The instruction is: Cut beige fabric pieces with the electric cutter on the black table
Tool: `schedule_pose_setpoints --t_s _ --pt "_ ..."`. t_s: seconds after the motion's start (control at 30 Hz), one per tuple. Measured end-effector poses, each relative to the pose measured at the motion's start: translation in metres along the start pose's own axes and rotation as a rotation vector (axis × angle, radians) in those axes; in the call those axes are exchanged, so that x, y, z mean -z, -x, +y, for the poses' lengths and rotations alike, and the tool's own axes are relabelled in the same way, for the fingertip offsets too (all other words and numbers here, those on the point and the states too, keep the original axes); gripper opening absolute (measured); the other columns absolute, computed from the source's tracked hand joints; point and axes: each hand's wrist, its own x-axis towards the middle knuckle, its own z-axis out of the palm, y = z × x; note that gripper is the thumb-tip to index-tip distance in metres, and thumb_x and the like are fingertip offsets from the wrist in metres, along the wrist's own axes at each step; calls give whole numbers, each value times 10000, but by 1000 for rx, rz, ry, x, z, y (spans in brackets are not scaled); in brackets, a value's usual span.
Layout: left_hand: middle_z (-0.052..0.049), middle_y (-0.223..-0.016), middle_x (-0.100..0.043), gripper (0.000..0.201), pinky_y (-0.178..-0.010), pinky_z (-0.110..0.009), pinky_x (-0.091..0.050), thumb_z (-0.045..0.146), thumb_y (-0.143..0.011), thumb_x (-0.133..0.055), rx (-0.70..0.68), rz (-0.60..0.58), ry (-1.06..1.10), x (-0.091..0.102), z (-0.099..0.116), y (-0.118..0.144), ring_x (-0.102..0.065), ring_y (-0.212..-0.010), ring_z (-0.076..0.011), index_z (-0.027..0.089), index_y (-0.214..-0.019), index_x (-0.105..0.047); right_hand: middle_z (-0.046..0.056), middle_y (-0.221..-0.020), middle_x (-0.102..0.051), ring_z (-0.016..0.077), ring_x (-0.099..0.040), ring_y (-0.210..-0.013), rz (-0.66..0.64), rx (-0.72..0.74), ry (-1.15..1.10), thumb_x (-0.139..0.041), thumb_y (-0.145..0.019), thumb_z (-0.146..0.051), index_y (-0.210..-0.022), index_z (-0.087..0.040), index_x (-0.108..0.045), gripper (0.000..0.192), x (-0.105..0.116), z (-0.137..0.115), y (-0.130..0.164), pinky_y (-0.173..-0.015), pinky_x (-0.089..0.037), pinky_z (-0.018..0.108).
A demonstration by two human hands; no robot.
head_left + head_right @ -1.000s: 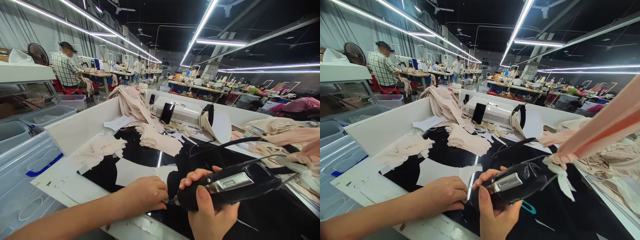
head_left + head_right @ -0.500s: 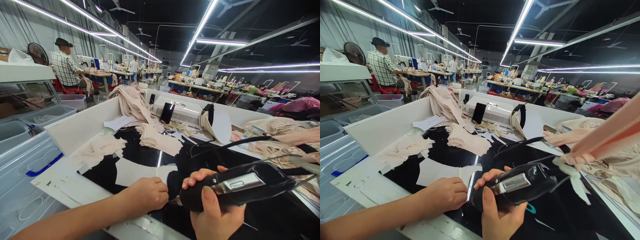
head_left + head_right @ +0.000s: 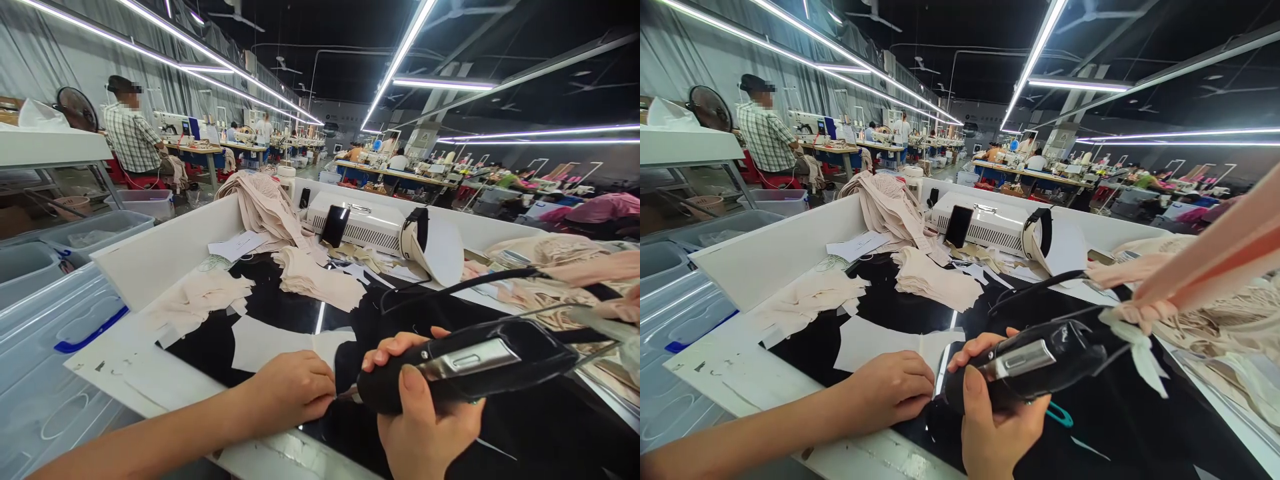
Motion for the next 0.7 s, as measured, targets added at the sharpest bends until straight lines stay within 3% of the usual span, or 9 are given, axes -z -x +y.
schedule_pose_setpoints --t_s 0.4,0.7 --pt "-41 -1025 -755 86 -890 -271 -545 113 -971 -657 -23 -28 43 6 1 0 -707 -949 -190 162 -999 -723 -25 -841 -688 151 -657 -672 -20 -12 12 -762 -871 -154 -1238 -295 -584 432 -2 6 2 -563 -617 325" --pt "-71 -1090 -738 129 -968 -273 -534 141 -1053 -556 -153 -46 -40 17 -3 6 -675 -1067 -198 160 -1061 -683 -22 -839 -683 159 -663 -664 -44 -8 39 -768 -862 -164 -1229 -285 -582 429 3 7 3 -565 -613 343"
